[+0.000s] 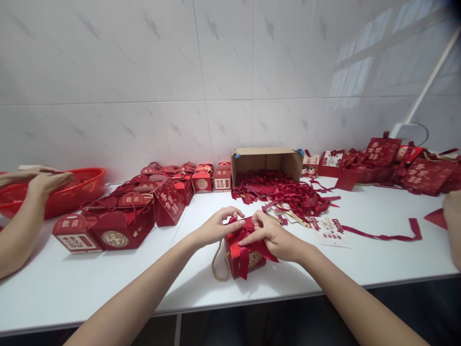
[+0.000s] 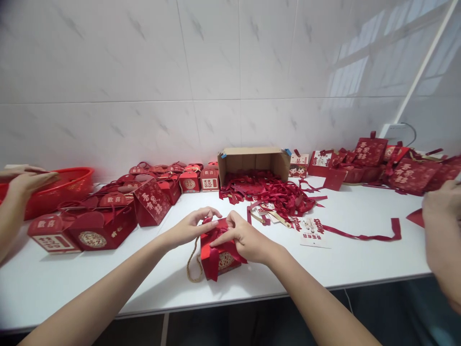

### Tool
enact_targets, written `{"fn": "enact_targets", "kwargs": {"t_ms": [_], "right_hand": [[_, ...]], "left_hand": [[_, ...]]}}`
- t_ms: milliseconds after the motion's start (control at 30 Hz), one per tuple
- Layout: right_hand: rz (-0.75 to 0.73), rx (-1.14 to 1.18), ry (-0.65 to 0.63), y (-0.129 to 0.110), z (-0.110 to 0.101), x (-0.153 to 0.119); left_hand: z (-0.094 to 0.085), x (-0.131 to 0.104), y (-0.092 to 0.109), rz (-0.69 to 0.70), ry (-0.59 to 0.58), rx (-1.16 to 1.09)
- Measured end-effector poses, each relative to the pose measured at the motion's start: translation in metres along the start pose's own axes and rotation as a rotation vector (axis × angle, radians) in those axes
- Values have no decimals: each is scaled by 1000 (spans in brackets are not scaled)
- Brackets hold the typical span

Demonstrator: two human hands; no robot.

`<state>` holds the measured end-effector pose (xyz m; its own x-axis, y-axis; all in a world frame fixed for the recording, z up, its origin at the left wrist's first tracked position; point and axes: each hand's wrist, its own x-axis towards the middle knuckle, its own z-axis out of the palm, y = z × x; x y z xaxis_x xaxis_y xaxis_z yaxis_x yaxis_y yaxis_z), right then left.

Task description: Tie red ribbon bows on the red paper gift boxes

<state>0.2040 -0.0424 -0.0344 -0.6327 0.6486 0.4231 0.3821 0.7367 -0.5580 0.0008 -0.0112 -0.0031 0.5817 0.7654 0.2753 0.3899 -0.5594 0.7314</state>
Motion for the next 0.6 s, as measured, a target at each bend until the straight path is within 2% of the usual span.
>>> {"fn": "enact_targets", "kwargs": {"t_ms": [167, 267, 333, 467, 600], "right_hand": [[15, 24, -30, -2, -2, -3], [6, 60, 23, -4, -3, -5], [32, 119, 126, -5, -3, -5], [206, 302, 419, -5, 2, -1], [264, 455, 541, 1, 9, 4]], "left_hand": [[11, 2, 6, -42, 40, -63], [13, 1, 8, -69, 51, -110], [13, 1, 7, -94, 56, -153], [15, 1, 4, -128, 45, -235], [17, 2, 3, -138, 42, -284]]}}
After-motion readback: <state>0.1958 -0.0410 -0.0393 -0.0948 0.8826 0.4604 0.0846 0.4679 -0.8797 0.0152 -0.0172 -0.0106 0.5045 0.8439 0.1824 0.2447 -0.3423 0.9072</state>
